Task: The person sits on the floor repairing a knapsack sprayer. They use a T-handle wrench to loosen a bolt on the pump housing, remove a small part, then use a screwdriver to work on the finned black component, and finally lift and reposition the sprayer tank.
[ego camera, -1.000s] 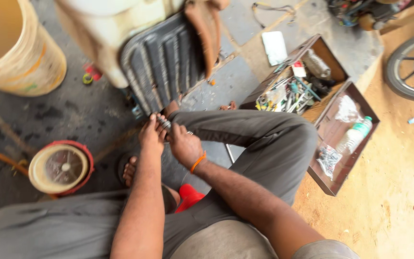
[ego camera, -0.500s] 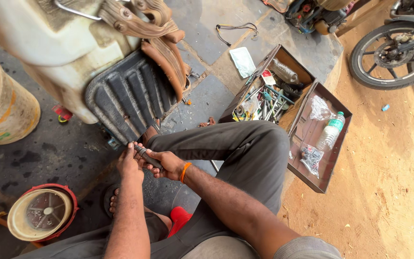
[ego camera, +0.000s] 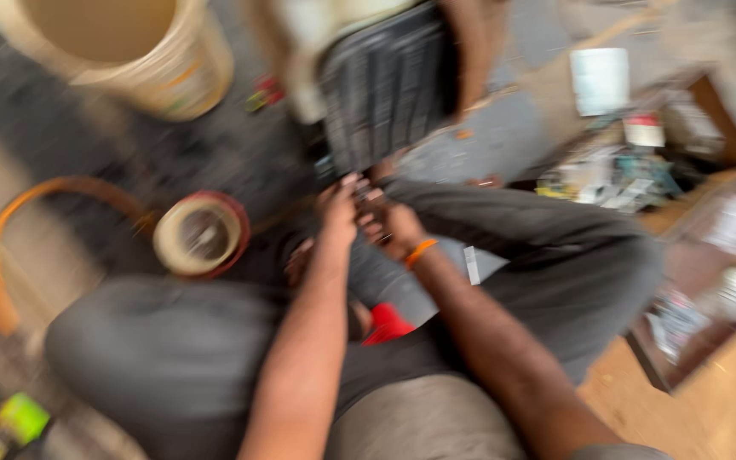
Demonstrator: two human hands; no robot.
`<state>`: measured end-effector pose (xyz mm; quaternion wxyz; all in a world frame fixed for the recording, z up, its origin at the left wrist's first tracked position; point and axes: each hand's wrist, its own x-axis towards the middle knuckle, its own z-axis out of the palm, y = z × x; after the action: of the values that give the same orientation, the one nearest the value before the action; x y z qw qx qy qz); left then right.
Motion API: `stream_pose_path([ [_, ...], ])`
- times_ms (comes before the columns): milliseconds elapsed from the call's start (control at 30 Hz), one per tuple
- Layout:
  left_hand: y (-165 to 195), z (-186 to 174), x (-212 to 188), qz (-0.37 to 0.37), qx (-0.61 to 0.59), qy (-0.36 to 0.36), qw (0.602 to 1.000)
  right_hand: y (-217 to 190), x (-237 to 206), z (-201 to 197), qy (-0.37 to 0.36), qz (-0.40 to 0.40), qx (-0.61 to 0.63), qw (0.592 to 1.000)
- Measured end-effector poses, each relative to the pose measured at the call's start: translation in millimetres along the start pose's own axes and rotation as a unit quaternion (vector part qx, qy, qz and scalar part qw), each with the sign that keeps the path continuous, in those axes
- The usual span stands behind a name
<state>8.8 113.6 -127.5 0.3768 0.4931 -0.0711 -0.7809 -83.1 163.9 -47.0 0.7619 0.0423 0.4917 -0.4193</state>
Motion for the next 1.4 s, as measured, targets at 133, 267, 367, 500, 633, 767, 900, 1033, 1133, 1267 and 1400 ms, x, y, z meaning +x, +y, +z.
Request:
stream_pose_path([
  [133,-0.6,-9.2,-0.9,0.048,0.007,-0.021,0.999,7.3,1.2,11.4,0.009,-0.004,-0.027,1.0],
  [267,9.7,-15.4,-9.9,-0.039,0.093,-0.035,0.994,10.1,2.6,15.5,0.11,-0.033,-0.114,0.987],
  [367,16.0,-24.9,-19.2,-0.106,0.091,-0.117,0.983,7.6,8.7,7.2,0.074,-0.009,-0.068,0.995],
  [500,17.3,-29.4,-16.2,-0.146,0.062,-0.155,0.975,1.5,16.9,0.7,-0.025,0.054,0.053,0.997],
  [633,7.8,-26.4,-2.4,-0.094,0.075,-0.128,0.984,3.5,15.1,1.2,0.078,0.05,0.035,0.995],
  [767,1.1,-22.9,7.2,-0.017,0.168,-0.077,0.983,20.6,6.9,6.4,0.141,-0.151,-0.302,0.93],
  [900,-0.6,-24.0,7.5,0.222,0.405,0.164,0.872,38.1,8.9,8.6,0.259,-0.269,-0.505,0.778],
  [1033,-1.3,-25.4,5.0,0.293,0.335,0.204,0.872,44.1,15.1,7.1,0.264,-0.33,-0.593,0.686],
  [1133,-3.3,-23.9,2.0,0.299,0.308,0.217,0.877,46.7,18.6,5.2,0.277,-0.328,-0.614,0.662],
  [1267,-2.2,-22.9,-5.1,0.223,0.25,0.194,0.922,52.2,22.4,4.6,0.273,-0.328,-0.607,0.671],
  [1400,4.4,-26.3,-11.9,0.125,0.19,0.152,0.962,55.9,26.3,4.4,0.263,-0.354,-0.624,0.646],
])
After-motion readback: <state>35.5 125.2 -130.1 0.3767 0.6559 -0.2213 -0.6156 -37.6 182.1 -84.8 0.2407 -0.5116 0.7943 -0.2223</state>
